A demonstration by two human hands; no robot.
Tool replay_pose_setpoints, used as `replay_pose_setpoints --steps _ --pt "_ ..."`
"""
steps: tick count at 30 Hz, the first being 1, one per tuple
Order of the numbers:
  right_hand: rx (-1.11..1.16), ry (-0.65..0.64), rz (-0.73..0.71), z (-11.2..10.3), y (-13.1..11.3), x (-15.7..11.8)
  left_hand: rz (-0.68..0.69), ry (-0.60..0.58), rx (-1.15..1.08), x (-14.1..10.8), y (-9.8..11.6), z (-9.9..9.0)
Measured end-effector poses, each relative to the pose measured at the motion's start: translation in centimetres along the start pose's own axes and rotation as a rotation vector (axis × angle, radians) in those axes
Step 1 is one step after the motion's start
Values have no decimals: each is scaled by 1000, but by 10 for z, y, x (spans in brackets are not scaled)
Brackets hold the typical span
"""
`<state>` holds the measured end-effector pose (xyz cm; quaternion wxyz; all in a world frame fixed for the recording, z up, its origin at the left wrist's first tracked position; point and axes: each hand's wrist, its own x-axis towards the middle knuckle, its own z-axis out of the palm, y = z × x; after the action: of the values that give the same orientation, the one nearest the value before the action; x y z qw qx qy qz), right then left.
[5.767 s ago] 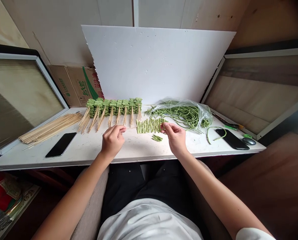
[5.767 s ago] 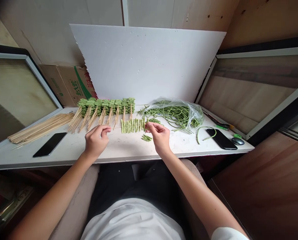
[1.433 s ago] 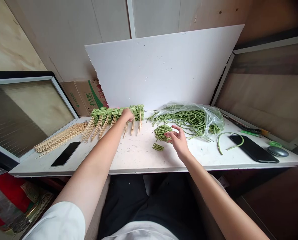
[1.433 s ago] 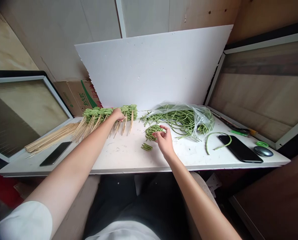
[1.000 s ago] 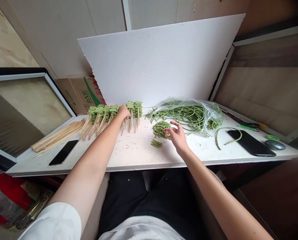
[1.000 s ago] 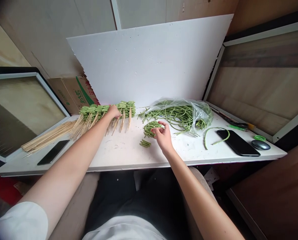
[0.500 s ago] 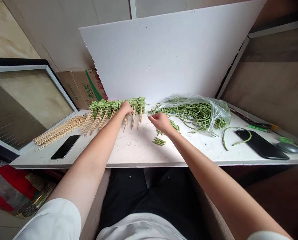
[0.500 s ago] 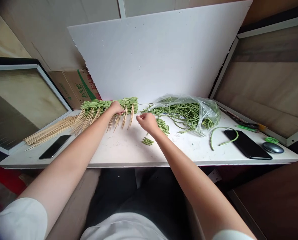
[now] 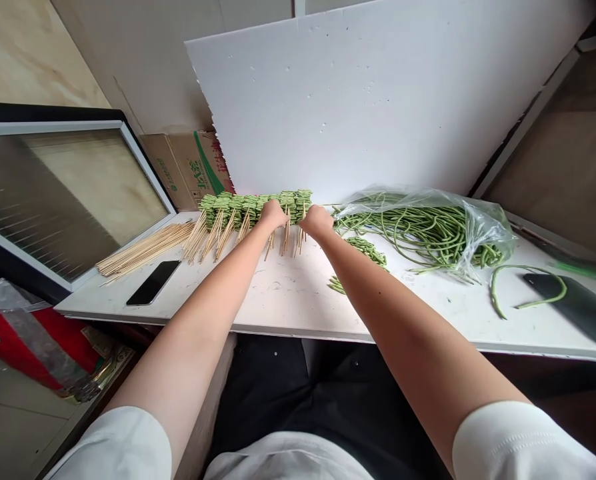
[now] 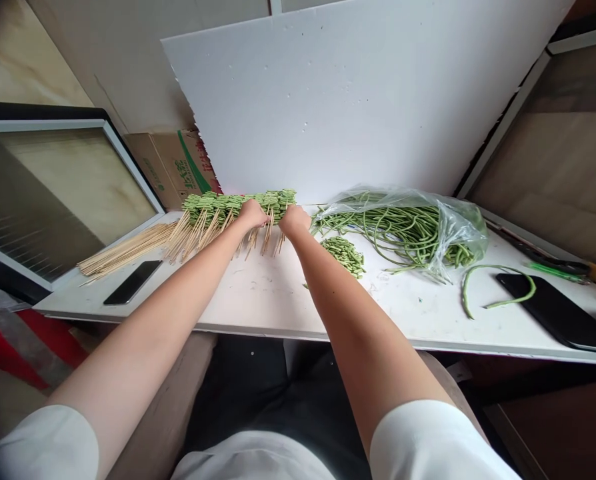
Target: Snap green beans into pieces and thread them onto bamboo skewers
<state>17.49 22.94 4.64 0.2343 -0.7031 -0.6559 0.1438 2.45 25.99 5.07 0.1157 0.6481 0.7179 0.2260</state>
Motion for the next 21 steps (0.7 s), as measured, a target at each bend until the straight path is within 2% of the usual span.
replay_pose_setpoints --steps 10,21 --pt "68 55 71 4 15 11 -65 -6 -72 -1 7 -2" --pt "29 84 3 -1 22 10 -54 -31 -89 -5 2 -3"
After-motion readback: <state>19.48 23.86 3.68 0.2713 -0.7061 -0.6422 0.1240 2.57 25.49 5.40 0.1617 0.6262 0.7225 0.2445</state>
